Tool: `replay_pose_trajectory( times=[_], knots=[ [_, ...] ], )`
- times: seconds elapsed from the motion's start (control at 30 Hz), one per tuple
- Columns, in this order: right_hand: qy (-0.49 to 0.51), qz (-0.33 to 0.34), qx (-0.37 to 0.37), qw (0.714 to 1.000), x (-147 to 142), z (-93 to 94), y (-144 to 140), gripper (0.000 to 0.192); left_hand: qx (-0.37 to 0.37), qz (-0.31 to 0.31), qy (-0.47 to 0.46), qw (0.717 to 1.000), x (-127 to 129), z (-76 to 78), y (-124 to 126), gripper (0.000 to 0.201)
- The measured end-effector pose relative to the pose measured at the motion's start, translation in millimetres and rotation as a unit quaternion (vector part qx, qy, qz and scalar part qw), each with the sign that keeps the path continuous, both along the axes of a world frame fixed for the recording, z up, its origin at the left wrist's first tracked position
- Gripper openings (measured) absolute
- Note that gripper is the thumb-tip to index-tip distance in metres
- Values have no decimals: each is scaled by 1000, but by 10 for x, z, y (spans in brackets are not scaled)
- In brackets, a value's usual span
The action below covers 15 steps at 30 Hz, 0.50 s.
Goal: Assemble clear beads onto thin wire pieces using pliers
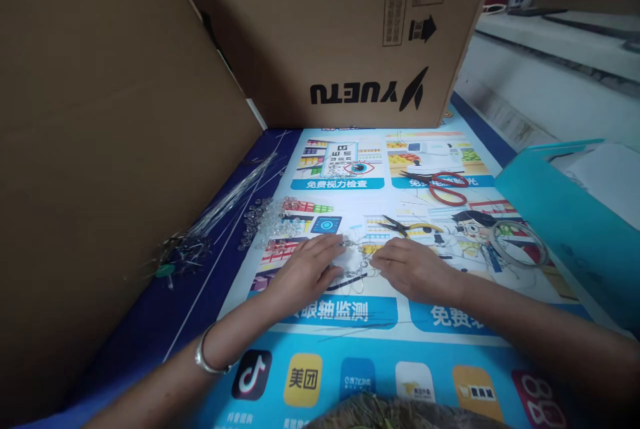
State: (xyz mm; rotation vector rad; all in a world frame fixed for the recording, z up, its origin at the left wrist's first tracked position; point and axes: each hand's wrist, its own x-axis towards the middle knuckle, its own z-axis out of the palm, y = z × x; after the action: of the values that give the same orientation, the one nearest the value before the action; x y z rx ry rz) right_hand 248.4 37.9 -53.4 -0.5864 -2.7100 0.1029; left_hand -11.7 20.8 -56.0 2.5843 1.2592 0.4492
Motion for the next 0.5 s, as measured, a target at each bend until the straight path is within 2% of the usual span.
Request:
replay_pose_trajectory(
  times=[0.33, 0.5],
  knots=[
    [42, -2, 13, 999, 13, -8, -20, 30, 38, -1, -36, 999, -19, 117, -94, 31],
    [57, -5, 27, 998, 21, 28, -47, 30, 83, 53, -93, 991, -115, 210, -189, 26]
  ],
)
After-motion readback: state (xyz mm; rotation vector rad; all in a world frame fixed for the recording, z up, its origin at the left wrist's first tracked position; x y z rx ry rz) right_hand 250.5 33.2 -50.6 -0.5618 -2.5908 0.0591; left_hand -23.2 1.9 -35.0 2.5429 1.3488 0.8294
